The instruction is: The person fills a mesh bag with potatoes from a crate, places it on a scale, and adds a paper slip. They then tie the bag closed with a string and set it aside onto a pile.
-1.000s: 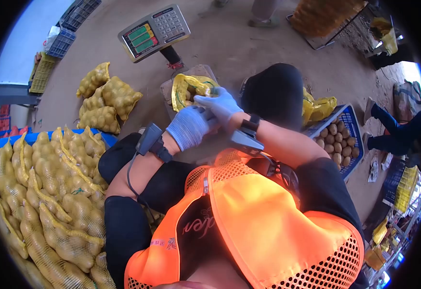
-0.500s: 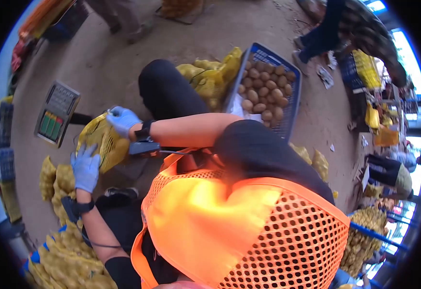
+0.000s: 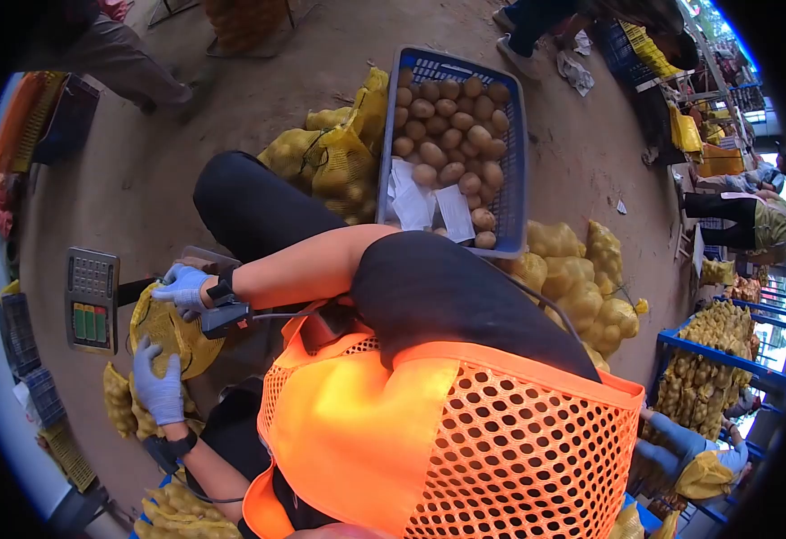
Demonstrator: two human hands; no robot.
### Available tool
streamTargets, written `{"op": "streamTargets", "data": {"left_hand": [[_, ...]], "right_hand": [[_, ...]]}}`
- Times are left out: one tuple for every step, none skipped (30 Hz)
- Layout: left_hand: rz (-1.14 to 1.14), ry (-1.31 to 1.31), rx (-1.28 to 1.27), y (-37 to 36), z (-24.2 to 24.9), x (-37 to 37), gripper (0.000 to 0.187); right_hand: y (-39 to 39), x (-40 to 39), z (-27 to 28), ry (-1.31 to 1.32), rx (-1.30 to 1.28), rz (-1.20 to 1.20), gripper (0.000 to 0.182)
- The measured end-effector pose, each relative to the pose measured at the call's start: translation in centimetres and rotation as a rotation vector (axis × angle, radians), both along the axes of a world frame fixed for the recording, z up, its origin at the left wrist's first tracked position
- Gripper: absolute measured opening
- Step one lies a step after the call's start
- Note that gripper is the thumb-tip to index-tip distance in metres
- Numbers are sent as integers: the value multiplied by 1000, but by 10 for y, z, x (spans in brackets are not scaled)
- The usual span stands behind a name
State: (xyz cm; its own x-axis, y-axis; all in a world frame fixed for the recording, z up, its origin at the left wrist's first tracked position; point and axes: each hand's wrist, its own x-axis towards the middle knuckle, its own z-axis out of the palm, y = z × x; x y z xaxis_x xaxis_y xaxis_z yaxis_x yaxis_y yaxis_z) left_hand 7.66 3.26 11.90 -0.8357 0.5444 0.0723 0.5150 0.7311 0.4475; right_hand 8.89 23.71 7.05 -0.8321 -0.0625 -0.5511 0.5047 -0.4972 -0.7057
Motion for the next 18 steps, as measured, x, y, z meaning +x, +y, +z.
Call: {"op": "streamTargets", "data": {"left_hand": [[-8, 0, -6, 0, 6, 5, 25], [70, 93, 101, 0, 16, 11, 23], [150, 187, 209, -4, 22, 16, 22], [215, 271, 207, -16, 23, 17, 24], [283, 357, 203, -29, 23, 19, 26], [307, 468, 196, -39, 24, 24, 28], [311, 469, 189, -45, 22, 30, 28], [466, 434, 273, -50, 18, 37, 28], [621, 398, 354, -57, 13, 44, 28], [699, 353, 389, -68, 1, 52, 33], [698, 358, 384, -65, -5, 60, 33], [855, 187, 551, -56, -10, 73, 37], [1003, 5, 719, -49, -16, 81, 40], [995, 7, 718, -46, -26, 85, 40], [992, -54, 721, -46, -36, 90, 43], [991, -112, 720, -42, -38, 93, 46], [991, -105, 714, -39, -39, 94, 46], [1010, -131, 701, -33, -38, 93, 46]], "right_hand": [[10, 6, 7, 0, -6, -8, 47], [22, 10, 12, 135, 279, 1, 48], [34, 16, 17, 269, 565, 14, 50], [52, 22, 26, 329, 565, -65, 47], [75, 29, 33, 388, 561, -140, 43], [99, 36, 34, 422, 256, -252, 35], [125, 43, 34, 447, -52, -360, 27], [149, 59, 45, 424, 28, -481, 20], [176, 71, 40, 442, 314, -576, 19], [211, 80, 15, 518, 631, -716, 17], [247, 95, -3, 441, 728, -872, 16], [284, 115, -23, 391, 985, -942, 20], [327, 139, -60, 260, 1340, -980, 27], [349, 168, -67, 21, 1553, -948, 33], [383, 199, -102, -157, 1858, -866, 39], [391, 222, -103, -491, 1919, -748, 48], [400, 240, -103, -754, 1778, -663, 62], [408, 250, -101, -994, 1619, -568, 77]]}}
